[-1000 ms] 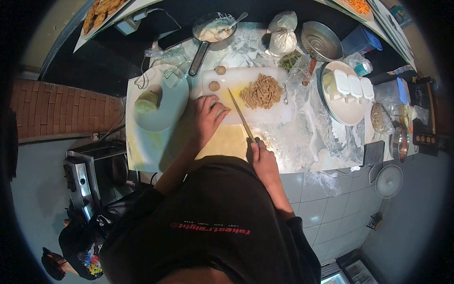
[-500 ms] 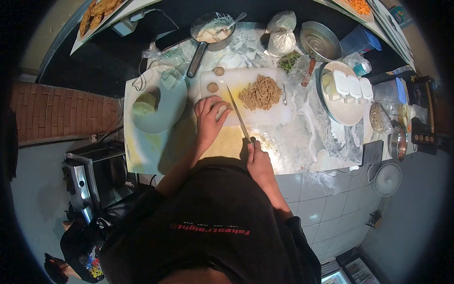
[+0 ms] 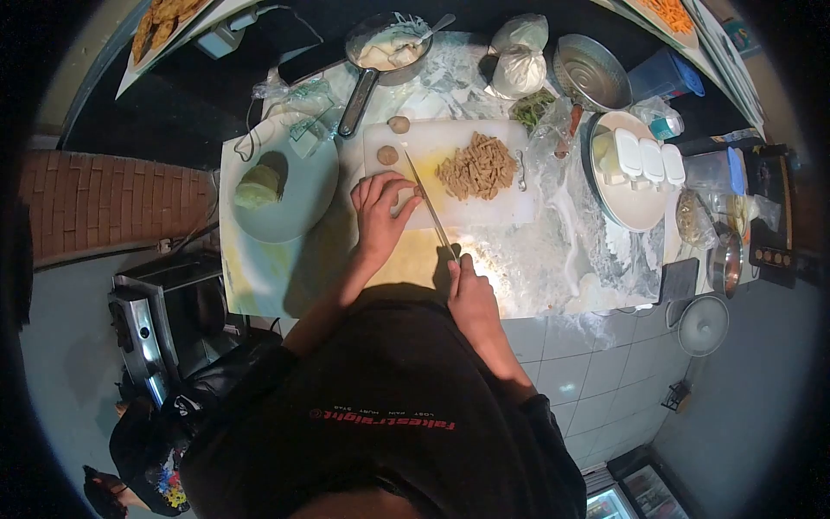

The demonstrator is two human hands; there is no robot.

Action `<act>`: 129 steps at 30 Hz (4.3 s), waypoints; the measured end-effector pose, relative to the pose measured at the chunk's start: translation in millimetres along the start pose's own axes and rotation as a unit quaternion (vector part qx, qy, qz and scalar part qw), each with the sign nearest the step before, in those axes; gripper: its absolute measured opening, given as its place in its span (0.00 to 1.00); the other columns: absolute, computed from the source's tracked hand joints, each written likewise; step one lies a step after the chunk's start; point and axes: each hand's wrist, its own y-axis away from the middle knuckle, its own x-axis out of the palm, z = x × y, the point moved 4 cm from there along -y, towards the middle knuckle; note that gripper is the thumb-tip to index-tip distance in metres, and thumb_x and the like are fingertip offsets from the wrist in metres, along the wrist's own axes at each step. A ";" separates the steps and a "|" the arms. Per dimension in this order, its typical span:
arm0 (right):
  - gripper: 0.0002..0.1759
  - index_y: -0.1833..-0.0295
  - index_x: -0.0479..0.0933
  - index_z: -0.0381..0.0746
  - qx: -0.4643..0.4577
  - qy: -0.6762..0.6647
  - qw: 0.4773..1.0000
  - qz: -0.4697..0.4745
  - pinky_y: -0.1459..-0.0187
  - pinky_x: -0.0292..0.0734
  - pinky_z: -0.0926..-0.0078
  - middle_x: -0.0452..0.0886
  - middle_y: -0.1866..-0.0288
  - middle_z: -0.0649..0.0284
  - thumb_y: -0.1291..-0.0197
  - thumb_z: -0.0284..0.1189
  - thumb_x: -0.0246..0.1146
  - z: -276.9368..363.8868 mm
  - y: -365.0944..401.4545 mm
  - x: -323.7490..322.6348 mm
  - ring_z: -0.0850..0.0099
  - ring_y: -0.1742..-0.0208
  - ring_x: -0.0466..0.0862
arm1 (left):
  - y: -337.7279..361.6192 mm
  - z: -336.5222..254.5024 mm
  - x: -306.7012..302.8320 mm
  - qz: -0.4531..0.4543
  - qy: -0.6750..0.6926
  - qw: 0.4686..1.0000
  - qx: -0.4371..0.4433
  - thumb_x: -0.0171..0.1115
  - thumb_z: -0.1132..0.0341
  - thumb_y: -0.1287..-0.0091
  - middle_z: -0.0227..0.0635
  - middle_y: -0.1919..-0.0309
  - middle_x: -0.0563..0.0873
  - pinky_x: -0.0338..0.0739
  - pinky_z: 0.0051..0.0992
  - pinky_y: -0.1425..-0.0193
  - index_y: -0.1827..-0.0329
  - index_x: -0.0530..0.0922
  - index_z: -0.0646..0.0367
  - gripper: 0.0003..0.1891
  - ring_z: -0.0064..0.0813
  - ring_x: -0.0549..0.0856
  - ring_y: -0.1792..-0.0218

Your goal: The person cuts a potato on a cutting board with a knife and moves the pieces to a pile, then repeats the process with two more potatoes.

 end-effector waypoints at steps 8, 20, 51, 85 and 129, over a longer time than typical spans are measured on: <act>0.18 0.49 0.66 0.34 0.004 0.035 0.999 0.001 0.67 0.75 0.36 0.80 0.74 0.34 0.19 0.41 0.45 3.1 -1.8 3.8 0.31 0.67 0.81 | -1.3 0.0 -1.2 -0.005 0.015 1.000 -0.004 0.75 0.60 0.43 0.23 0.54 0.83 0.63 0.35 0.38 0.60 0.89 0.47 0.09 0.30 0.77 0.47; 0.15 0.46 0.65 0.36 0.029 0.002 0.998 0.057 0.66 0.74 0.34 0.80 0.72 0.32 0.20 0.39 0.46 10.6 -5.1 -3.7 0.30 0.64 0.81 | -3.9 3.0 -0.8 0.004 0.026 0.999 -0.023 0.74 0.60 0.42 0.21 0.54 0.83 0.64 0.37 0.38 0.59 0.88 0.47 0.09 0.29 0.77 0.48; 0.20 0.46 0.67 0.32 0.039 0.042 0.998 0.022 0.68 0.75 0.37 0.80 0.74 0.33 0.20 0.41 0.46 2.5 -0.5 -5.7 0.32 0.67 0.81 | -0.7 4.0 -0.8 -0.007 0.014 1.000 -0.018 0.75 0.60 0.43 0.21 0.54 0.83 0.63 0.34 0.38 0.60 0.88 0.45 0.09 0.29 0.77 0.47; 0.18 0.47 0.67 0.34 0.019 0.045 0.999 0.010 0.70 0.74 0.37 0.80 0.74 0.33 0.20 0.40 0.47 9.6 -4.8 8.3 0.31 0.67 0.81 | -2.1 4.4 -2.6 -0.007 0.027 0.999 -0.022 0.75 0.61 0.42 0.20 0.56 0.83 0.63 0.33 0.39 0.61 0.89 0.46 0.08 0.28 0.76 0.49; 0.19 0.48 0.66 0.32 0.009 0.023 1.000 0.015 0.69 0.75 0.39 0.79 0.75 0.34 0.19 0.40 0.46 6.8 -0.3 2.8 0.32 0.68 0.81 | -1.9 3.5 -1.4 -0.005 0.016 0.999 -0.027 0.75 0.61 0.42 0.20 0.55 0.83 0.63 0.33 0.39 0.59 0.88 0.46 0.09 0.29 0.76 0.49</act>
